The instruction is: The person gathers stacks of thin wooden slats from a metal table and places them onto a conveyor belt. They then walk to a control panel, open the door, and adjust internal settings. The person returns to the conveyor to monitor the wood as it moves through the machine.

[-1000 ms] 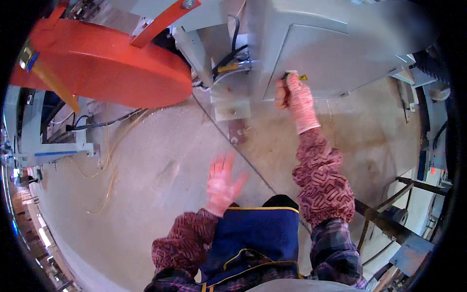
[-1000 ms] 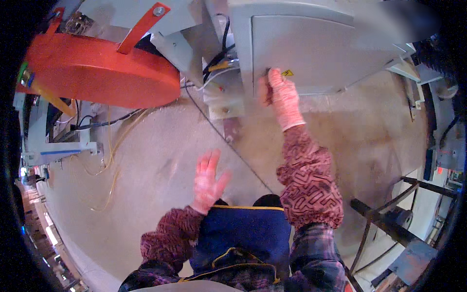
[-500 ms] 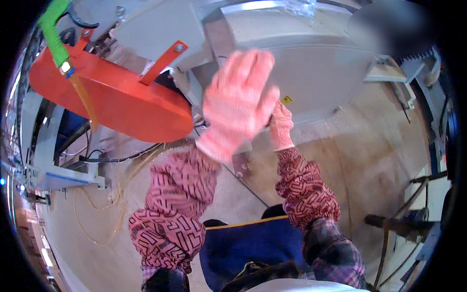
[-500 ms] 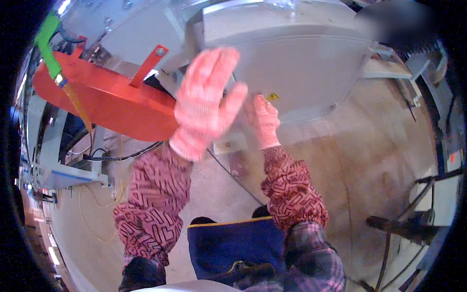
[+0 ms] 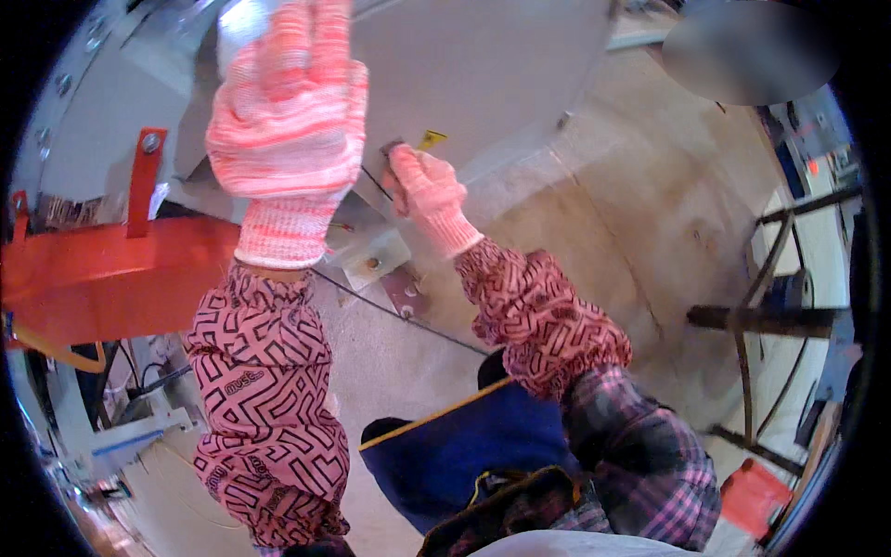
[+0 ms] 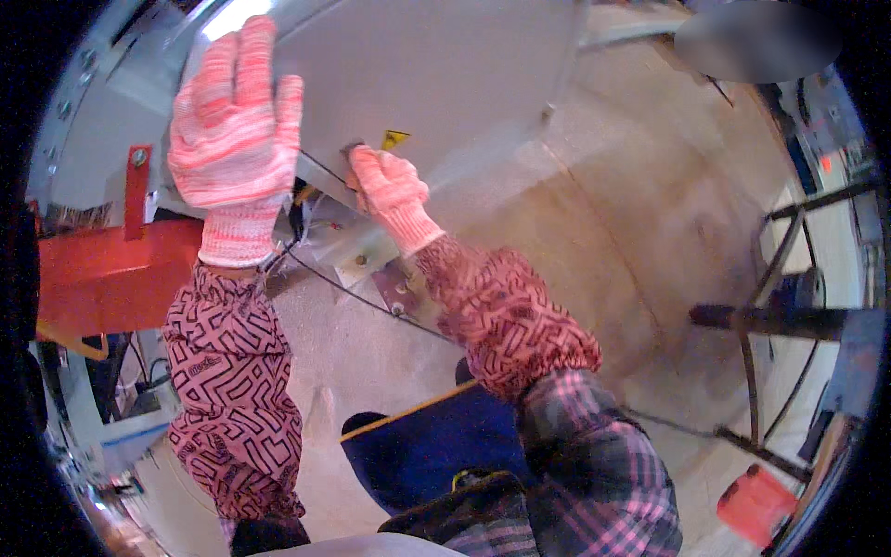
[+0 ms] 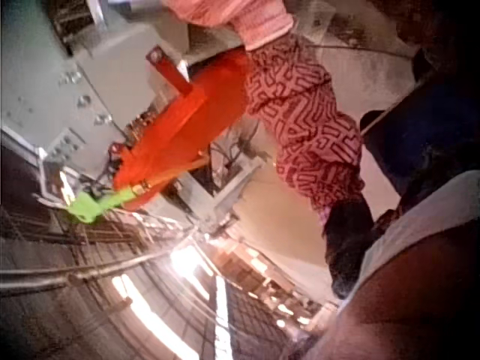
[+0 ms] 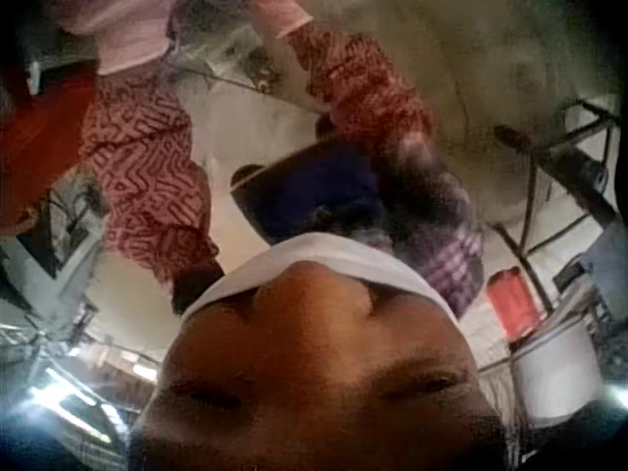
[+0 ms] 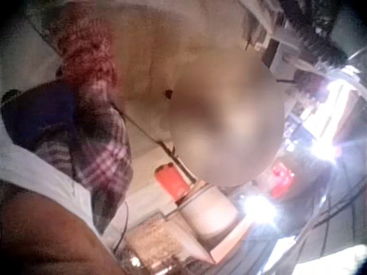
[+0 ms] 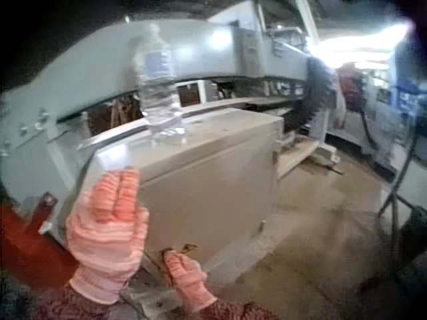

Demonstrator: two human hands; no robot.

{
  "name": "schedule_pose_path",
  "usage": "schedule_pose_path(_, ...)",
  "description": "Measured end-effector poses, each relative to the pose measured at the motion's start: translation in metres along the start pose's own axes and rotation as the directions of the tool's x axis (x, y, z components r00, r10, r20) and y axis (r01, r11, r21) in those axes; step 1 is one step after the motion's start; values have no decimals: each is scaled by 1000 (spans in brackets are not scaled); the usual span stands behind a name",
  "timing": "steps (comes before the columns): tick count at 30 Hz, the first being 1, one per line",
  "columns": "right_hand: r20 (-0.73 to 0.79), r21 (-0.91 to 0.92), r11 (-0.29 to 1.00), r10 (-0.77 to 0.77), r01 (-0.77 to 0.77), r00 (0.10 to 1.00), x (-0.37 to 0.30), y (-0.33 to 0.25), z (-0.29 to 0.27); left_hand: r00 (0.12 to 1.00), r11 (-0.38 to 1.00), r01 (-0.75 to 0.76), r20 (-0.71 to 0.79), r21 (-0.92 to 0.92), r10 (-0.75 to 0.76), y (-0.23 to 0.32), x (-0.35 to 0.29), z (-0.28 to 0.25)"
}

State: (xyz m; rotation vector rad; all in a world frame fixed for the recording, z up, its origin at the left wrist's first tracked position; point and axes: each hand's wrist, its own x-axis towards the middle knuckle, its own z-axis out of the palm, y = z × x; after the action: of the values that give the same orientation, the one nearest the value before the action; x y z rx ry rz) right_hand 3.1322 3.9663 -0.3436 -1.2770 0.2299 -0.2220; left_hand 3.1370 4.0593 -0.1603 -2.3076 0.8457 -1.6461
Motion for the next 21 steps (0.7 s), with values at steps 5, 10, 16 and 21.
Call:
schedule_pose_path(5,79,-32,996,87,-85,993,7,3,-3,995,997,46,90,-69,-40,16,-16,19)
schedule_pose_path(10,55,-14,998,62,-62,997,5,4,5,997,995,76,2,70,-76,22,-11,16)
schedule_pose_path(16,10,215,972,98,-98,995,-4,-7,8,996,995,64,-67,79,-59,25,8,12)
schedule_pose_path(21,18,285,953,100,-101,995,-4,9,11,998,998,7,-58,65,-3,16,1,15)
